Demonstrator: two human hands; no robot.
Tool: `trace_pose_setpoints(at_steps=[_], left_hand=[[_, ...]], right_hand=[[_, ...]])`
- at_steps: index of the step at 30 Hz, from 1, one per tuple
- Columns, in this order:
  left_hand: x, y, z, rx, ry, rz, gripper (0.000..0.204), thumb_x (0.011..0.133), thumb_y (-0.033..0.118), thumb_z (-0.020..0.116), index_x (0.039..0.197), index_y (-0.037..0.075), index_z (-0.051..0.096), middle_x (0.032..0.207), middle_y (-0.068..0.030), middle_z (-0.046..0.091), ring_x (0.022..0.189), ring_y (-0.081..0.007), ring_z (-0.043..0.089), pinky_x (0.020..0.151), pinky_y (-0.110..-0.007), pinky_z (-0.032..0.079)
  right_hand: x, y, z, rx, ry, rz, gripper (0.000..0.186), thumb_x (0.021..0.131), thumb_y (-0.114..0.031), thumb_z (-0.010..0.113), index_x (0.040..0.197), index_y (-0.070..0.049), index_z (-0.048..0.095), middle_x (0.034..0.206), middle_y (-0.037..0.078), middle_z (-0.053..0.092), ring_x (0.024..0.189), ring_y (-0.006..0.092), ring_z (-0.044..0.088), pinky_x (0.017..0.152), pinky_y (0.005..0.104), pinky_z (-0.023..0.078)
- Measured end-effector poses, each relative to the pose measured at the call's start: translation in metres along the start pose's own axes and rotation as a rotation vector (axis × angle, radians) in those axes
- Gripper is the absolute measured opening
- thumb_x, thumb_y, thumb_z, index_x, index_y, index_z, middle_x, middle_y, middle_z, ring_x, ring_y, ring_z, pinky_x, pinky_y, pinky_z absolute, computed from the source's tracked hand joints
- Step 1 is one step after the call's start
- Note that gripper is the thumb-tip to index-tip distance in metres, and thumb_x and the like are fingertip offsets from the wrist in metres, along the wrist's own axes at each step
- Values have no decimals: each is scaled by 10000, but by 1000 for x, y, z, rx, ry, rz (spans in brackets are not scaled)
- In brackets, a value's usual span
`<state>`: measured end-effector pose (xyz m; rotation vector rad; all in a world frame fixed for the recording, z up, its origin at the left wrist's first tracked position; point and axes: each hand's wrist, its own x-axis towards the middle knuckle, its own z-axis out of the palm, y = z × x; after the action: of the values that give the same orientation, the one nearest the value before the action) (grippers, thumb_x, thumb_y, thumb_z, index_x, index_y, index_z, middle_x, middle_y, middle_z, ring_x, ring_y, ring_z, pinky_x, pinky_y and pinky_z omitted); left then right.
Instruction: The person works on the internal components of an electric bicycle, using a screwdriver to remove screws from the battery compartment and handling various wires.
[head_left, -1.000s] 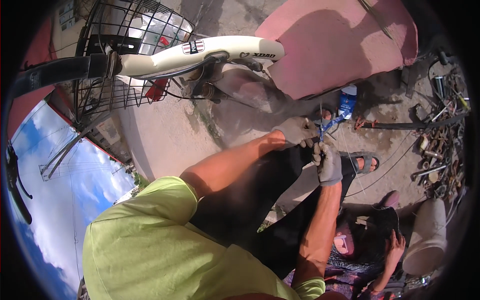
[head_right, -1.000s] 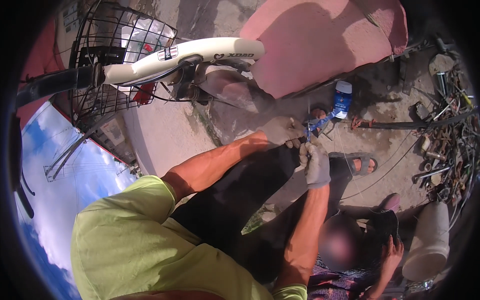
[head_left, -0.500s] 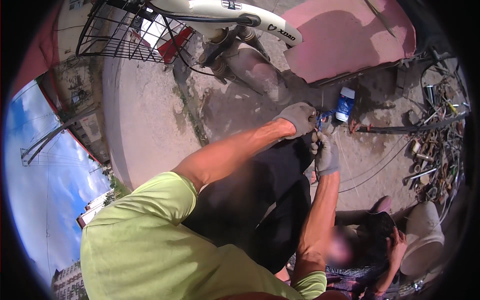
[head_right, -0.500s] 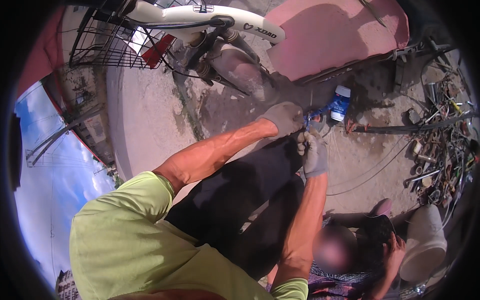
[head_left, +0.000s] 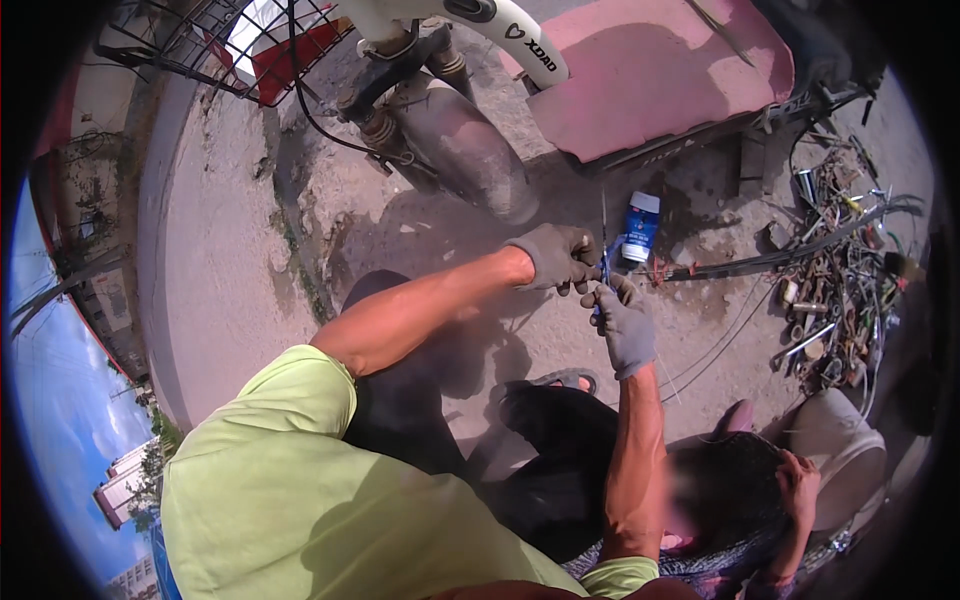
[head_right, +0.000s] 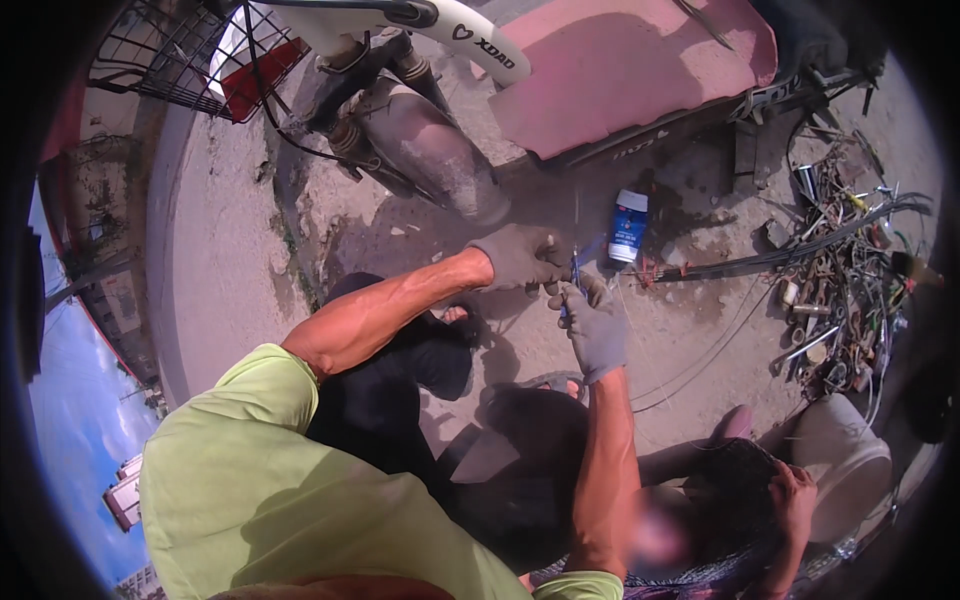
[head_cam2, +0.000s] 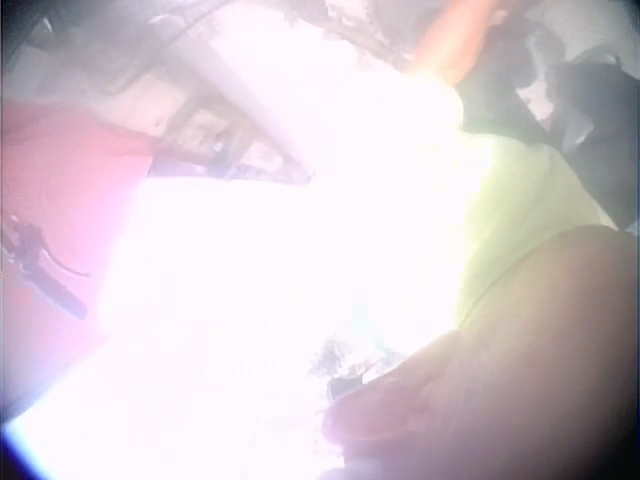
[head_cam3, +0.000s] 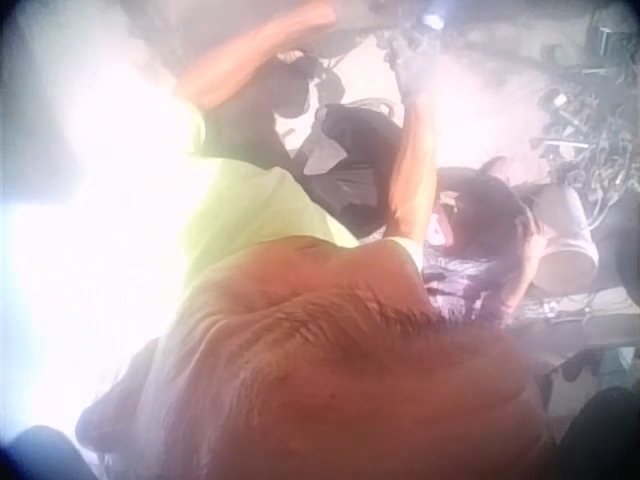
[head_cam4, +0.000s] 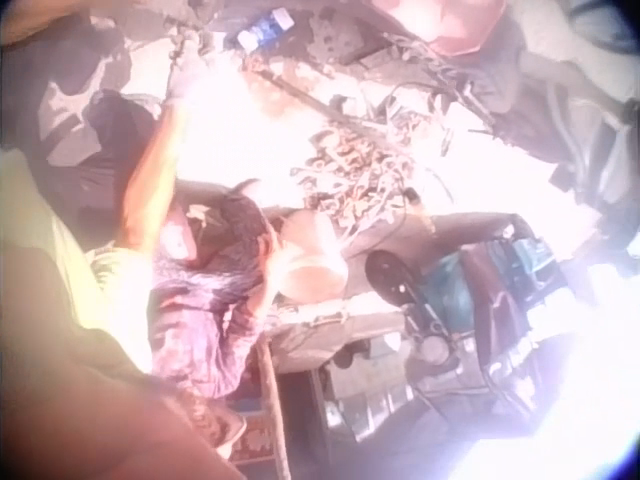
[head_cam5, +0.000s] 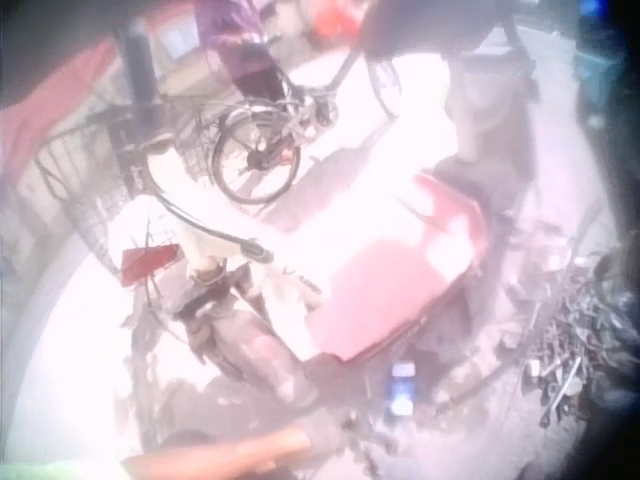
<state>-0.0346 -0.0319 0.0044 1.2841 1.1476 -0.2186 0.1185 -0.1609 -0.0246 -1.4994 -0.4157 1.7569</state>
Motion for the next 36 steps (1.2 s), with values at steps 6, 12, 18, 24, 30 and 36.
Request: trace_pose_setpoints(at_steps=[6, 12, 18, 24, 30, 36], left_hand=[[18, -27, -10, -24, -154, 70, 84, 909, 78, 654, 947, 3, 654, 816, -74, 734, 614, -133, 641, 577, -301, 526], [20, -43, -21, -132, -212, 45, 101, 898, 91, 674, 958, 12, 653, 835, -75, 744, 639, -132, 664, 586, -285, 537], [30, -67, -29, -45, -379, -13, 248, 878, 128, 677, 1085, -7, 649, 889, -76, 729, 721, -125, 664, 605, -255, 527], [28, -90, -33, 94, -286, -47, 286, 880, 178, 660, 1107, 6, 639, 895, -97, 735, 740, -176, 690, 652, -329, 549], [23, -86, -27, 192, -44, 186, 424, 925, 308, 658, 1244, 38, 594, 911, -102, 730, 789, -195, 694, 729, -345, 551], [49, -93, -12, -235, -304, 238, 460, 990, 289, 644, 1359, 59, 493, 998, -45, 699, 780, -125, 648, 700, -282, 548]], right_hand=[[28, -15, 5, -265, -74, 42, 149, 947, -131, 617, 1019, 0, 613, 814, 56, 707, 618, 77, 605, 523, 216, 455], [37, 1, 7, -226, -127, 25, 275, 930, -112, 644, 1153, 40, 591, 849, 67, 700, 651, 94, 630, 553, 225, 481], [48, 18, 6, 26, -262, 53, 501, 942, -94, 576, 1396, 85, 463, 884, 84, 694, 688, 112, 606, 615, 233, 466], [53, 40, 12, 27, -203, 74, 477, 956, -65, 559, 1412, 49, 477, 865, 87, 698, 695, 109, 606, 626, 234, 474], [52, 46, 8, 66, -214, 39, 424, 969, -49, 547, 1390, -8, 527, 857, 57, 678, 702, 84, 583, 630, 220, 467], [50, 47, 6, 116, -205, 0, 353, 975, -65, 555, 1326, -22, 564, 865, 34, 667, 698, 76, 574, 621, 217, 457]])
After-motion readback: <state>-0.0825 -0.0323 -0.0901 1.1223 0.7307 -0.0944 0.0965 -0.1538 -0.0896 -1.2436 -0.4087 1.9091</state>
